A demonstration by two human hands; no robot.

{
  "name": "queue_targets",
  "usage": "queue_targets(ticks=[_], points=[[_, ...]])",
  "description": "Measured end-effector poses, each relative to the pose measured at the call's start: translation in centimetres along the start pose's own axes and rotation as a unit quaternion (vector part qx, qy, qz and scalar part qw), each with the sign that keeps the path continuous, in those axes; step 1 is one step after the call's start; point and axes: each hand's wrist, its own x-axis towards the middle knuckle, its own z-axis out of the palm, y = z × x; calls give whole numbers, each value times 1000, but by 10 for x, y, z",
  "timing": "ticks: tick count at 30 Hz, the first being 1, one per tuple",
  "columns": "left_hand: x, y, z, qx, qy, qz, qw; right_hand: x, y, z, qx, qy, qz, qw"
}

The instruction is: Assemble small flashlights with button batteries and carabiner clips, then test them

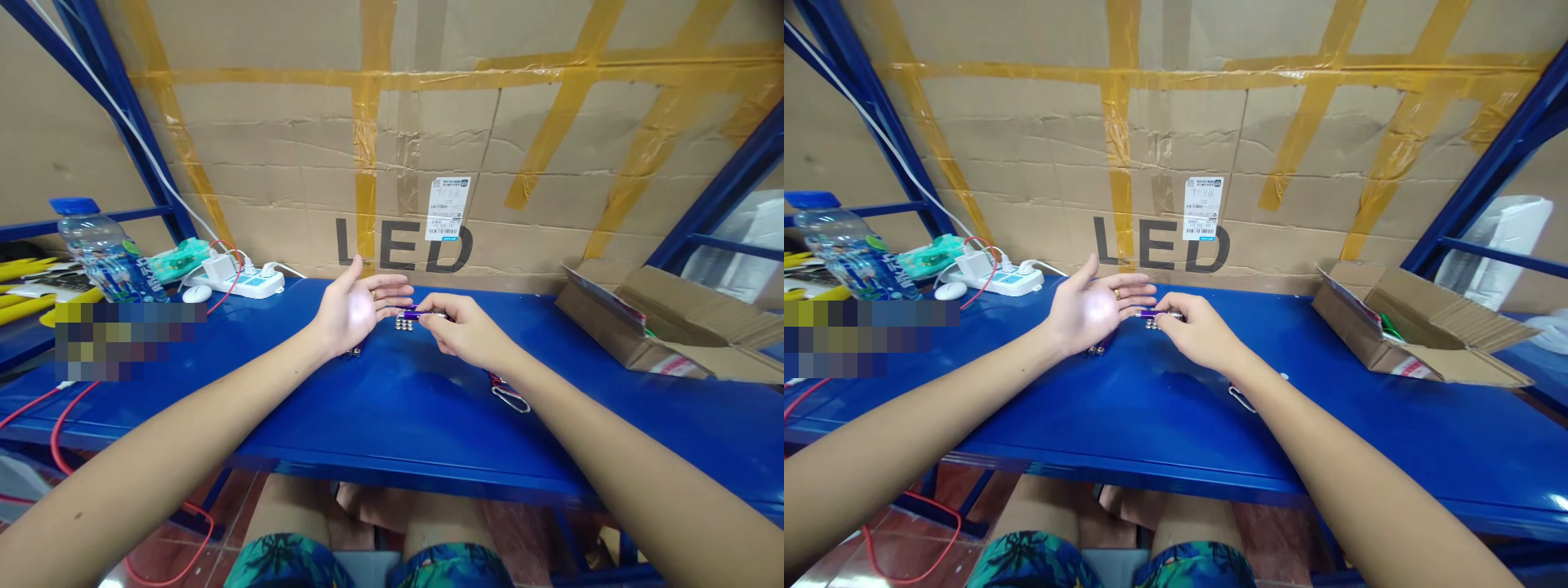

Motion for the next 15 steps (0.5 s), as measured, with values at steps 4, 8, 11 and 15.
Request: queue_targets(ticks=[4,8,11,15], points=[[0,2,1,-5,1,-13,1000,0,0,0,-4,0,5,1000],[0,2,1,36,-3,3,999,0,0,0,-12,3,9,1000],[0,3,0,29,1,11,1000,0,-1,0,-14,2,7,1000],[-1,4,1,-50,7,-17,999,0,-1,0,-9,3,4,1000]])
